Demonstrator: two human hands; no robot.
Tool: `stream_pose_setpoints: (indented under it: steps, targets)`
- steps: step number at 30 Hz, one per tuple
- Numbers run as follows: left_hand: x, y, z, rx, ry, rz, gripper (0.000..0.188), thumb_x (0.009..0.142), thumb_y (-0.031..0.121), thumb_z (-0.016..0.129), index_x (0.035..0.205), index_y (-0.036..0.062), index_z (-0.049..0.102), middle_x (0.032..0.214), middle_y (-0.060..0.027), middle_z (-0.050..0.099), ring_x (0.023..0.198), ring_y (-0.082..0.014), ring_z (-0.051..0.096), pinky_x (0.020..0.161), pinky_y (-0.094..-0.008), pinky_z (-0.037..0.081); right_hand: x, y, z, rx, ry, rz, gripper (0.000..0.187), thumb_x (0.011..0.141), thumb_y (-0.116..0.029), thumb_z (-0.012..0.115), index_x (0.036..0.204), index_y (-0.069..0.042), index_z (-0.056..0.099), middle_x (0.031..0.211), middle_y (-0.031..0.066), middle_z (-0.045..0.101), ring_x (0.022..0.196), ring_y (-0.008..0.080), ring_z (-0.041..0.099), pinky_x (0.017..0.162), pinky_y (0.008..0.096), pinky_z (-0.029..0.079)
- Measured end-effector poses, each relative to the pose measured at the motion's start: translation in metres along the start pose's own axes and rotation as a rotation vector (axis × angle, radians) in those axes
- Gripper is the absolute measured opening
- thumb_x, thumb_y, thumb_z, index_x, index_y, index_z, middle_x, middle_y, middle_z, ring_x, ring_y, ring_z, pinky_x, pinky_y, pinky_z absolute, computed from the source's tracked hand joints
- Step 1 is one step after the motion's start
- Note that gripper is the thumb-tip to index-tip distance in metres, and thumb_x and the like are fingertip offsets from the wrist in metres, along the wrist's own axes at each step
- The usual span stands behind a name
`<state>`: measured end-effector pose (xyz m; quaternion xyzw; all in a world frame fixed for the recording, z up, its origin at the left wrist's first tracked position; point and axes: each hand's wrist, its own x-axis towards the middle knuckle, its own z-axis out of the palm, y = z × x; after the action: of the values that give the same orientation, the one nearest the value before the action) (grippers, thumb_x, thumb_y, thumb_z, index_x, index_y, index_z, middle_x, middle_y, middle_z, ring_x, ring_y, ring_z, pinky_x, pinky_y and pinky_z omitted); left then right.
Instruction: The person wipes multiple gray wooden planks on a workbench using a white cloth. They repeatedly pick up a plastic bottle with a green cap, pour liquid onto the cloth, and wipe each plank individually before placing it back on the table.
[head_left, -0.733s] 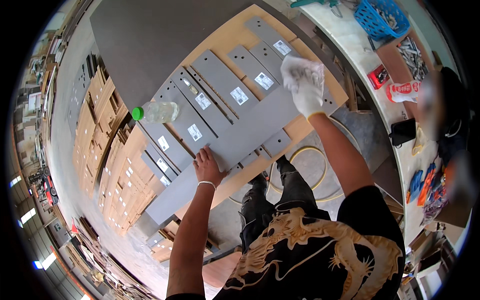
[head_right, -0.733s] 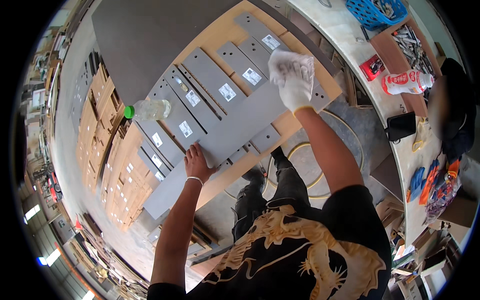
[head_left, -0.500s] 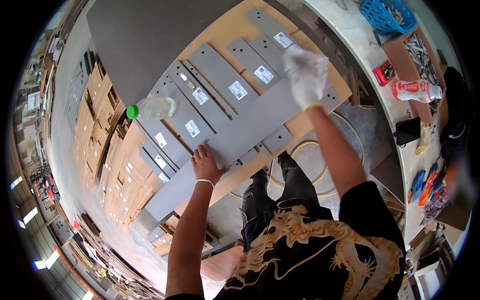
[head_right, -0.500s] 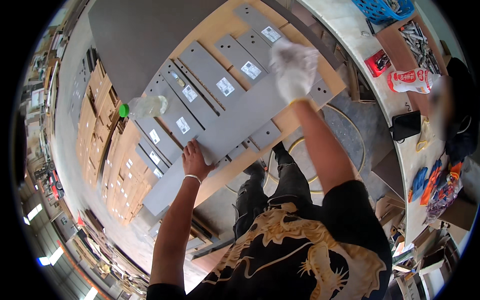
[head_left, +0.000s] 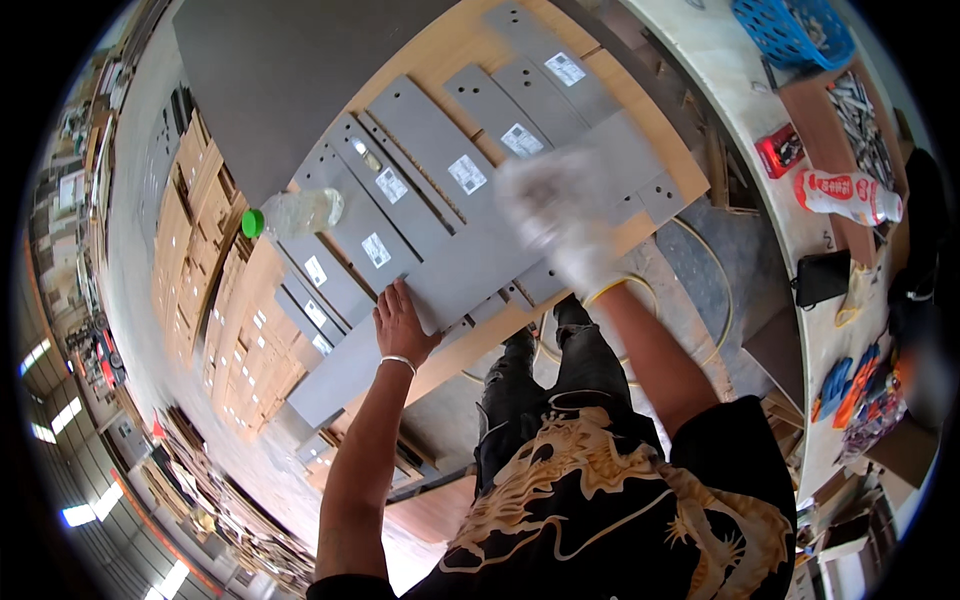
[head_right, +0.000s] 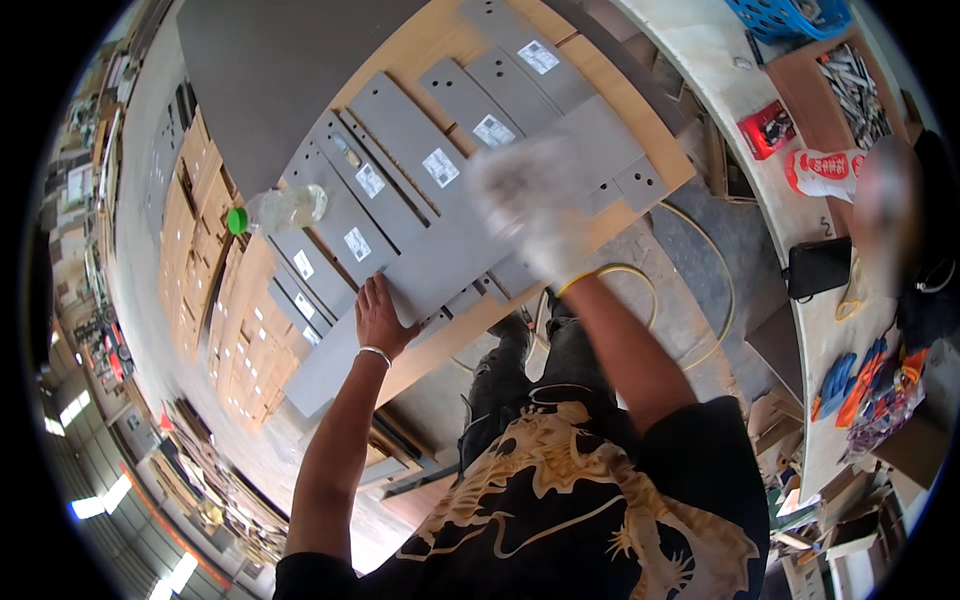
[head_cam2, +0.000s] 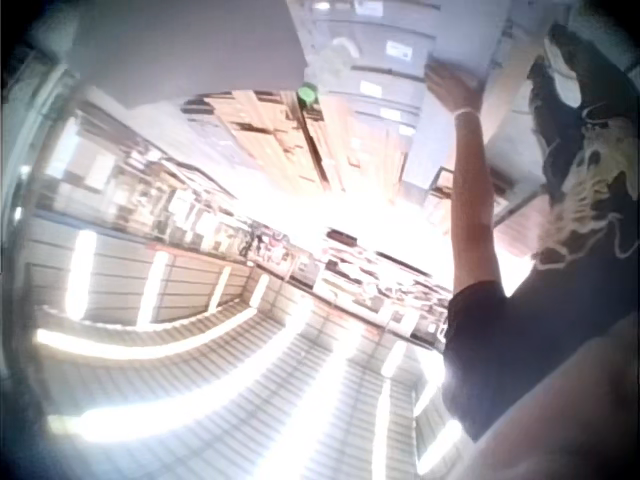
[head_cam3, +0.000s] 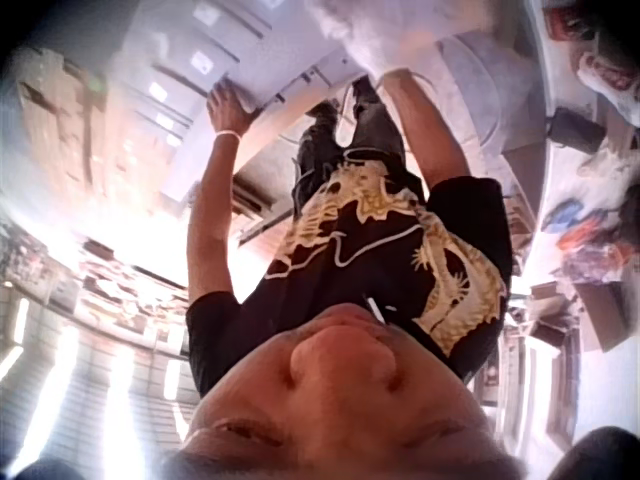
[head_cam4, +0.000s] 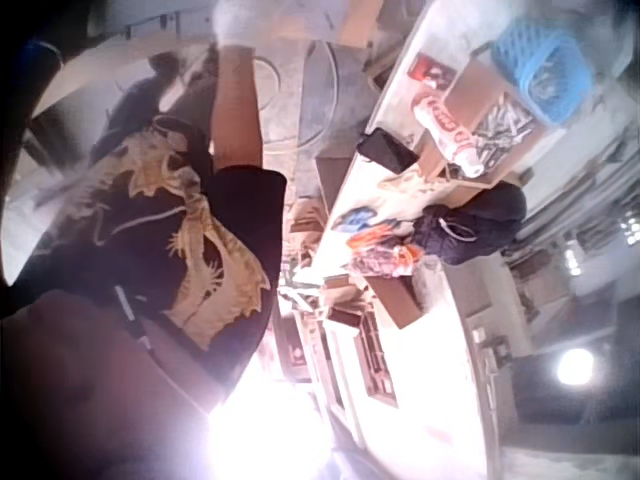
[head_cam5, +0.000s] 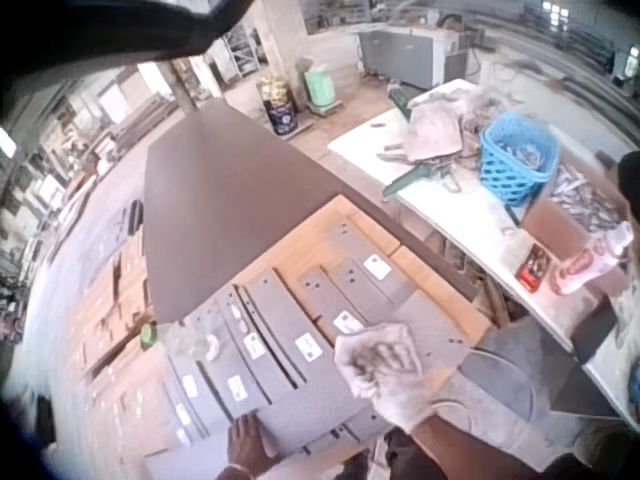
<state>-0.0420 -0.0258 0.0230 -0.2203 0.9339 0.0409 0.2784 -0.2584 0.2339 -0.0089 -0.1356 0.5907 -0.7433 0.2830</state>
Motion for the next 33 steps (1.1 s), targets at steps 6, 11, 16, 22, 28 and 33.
stream_pose_setpoints:
  steps: [6,11,16,22,28,33]
  targets:
    - [0.005,0.01,-0.001,0.0,0.007,0.007,0.132,0.063,0.032,0.097,0.163,-0.0017,0.018,0.161,-0.0195,0.033,0.152,-0.0386,0.03,0.126,-0.0538,0.026,0.035,0.005,-0.101,-0.648,0.255,-0.059,0.048,0.104,-0.023,0.049,0.152,-0.016,0.05,0.153,0.0069,0.049,0.142,0.0239,0.038,0.119,0.0431,0.022]
    - [0.003,0.003,-0.003,-0.014,-0.013,-0.005,0.131,0.063,0.03,0.097,0.163,-0.0015,0.018,0.162,-0.0201,0.031,0.153,-0.0394,0.029,0.126,-0.0555,0.026,0.019,-0.003,0.001,-1.579,0.025,-0.169,0.047,0.1,-0.018,0.058,0.148,-0.016,0.055,0.146,0.0087,0.057,0.146,0.0255,0.044,0.121,0.0449,0.035]
    - [-0.002,0.002,0.002,-0.026,-0.002,0.007,0.137,0.064,0.036,0.097,0.165,-0.0029,0.011,0.167,-0.0225,0.026,0.158,-0.0416,0.021,0.129,-0.0559,0.02,0.044,-0.004,-0.078,-0.725,0.335,-0.104,0.04,0.106,-0.024,0.052,0.143,-0.01,0.058,0.143,0.0143,0.059,0.138,0.0291,0.052,0.118,0.042,0.039]
    - [-0.004,-0.004,0.003,-0.104,0.024,0.051,0.142,0.062,0.041,0.098,0.166,-0.0018,0.011,0.174,-0.0194,0.016,0.162,-0.0393,0.01,0.132,-0.0533,0.01,0.009,-0.027,-0.149,-1.585,0.297,0.231,0.058,0.106,-0.032,0.044,0.159,-0.008,0.045,0.165,0.0233,0.038,0.156,0.0398,0.032,0.128,0.0455,0.027]
    - [-0.016,-0.019,0.025,-0.179,0.143,0.028,0.143,0.062,0.047,0.097,0.165,-0.0042,0.013,0.174,-0.0265,0.011,0.162,-0.0437,0.005,0.132,-0.0524,0.007,-0.053,0.012,-0.072,-1.234,0.264,0.195,0.059,0.104,-0.03,0.048,0.159,-0.007,0.044,0.169,0.022,0.032,0.16,0.0355,0.025,0.132,0.0461,0.015]
    - [-0.039,-0.04,0.046,-0.254,0.17,-0.171,0.138,0.064,0.045,0.097,0.166,-0.0013,0.016,0.174,-0.0244,0.013,0.163,-0.0423,0.007,0.132,-0.0519,0.011,-0.023,0.004,0.05,-1.606,-0.077,-0.016,0.054,0.099,-0.022,0.054,0.152,-0.01,0.056,0.164,0.0191,0.042,0.156,0.0339,0.032,0.132,0.0451,0.014]
